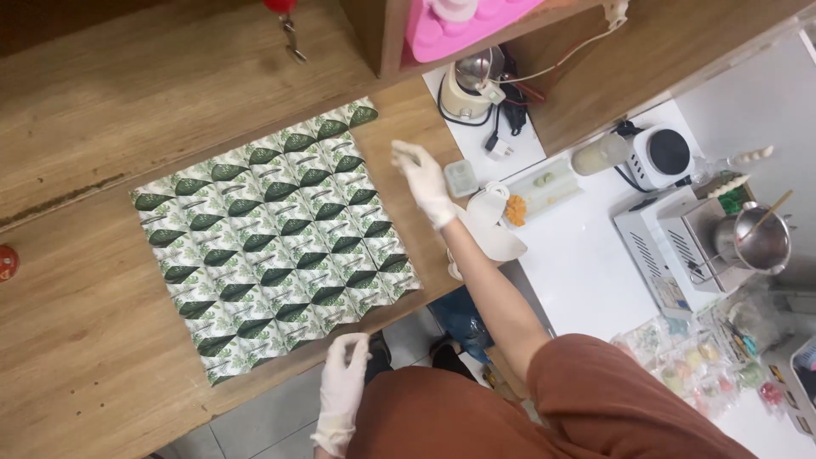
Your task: The recorder is seen putting individual wax melts into a decorative box.
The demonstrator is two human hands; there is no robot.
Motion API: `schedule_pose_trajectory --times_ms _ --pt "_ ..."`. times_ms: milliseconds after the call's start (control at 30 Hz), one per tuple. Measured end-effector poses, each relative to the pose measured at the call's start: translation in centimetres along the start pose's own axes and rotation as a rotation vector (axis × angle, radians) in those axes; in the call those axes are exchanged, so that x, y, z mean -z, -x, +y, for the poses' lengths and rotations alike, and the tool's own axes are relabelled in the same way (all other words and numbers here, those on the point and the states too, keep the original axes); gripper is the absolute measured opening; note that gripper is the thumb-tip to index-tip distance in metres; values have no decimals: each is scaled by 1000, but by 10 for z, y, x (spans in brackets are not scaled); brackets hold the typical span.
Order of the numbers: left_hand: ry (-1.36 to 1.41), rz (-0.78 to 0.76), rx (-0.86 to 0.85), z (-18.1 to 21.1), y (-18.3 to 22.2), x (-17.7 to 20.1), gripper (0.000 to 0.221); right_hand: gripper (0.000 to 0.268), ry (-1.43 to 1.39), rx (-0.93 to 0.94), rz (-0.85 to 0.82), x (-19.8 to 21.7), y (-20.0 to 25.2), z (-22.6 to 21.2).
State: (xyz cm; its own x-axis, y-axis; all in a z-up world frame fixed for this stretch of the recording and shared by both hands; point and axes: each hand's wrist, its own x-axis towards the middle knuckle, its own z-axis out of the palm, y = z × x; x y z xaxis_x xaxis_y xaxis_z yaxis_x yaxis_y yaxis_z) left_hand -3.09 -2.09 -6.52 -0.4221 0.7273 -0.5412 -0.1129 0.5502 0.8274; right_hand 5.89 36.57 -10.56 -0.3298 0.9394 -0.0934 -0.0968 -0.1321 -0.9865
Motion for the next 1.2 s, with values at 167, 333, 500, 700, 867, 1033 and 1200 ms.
schedule_pose_trajectory --times_ms 167,333,500,700,867,1033,1200 --pt "622 -401 588 -92 -48 -40 36 35 -138 -396 239 30 191 -23" --pt "1178 -357 755 -115 -84 -36 33 30 -578 -835 369 51 294 82" --pt "1268 -406 686 -91 -86 -28 43 39 -684 -847 370 31 295 99" --pt "1165 -488 807 -75 -66 -52 47 51 689 -50 900 88 263 7" --pt "1045 -574 838 -70 -47 -78 48 57 862 -321 908 155 221 -39" --pt "899 -616 802 -51 -37 -95 48 43 1091 -373 693 183 200 -37" --pt "829 -663 766 -46 -39 -114 48 31 1154 -439 610 192 194 -41"
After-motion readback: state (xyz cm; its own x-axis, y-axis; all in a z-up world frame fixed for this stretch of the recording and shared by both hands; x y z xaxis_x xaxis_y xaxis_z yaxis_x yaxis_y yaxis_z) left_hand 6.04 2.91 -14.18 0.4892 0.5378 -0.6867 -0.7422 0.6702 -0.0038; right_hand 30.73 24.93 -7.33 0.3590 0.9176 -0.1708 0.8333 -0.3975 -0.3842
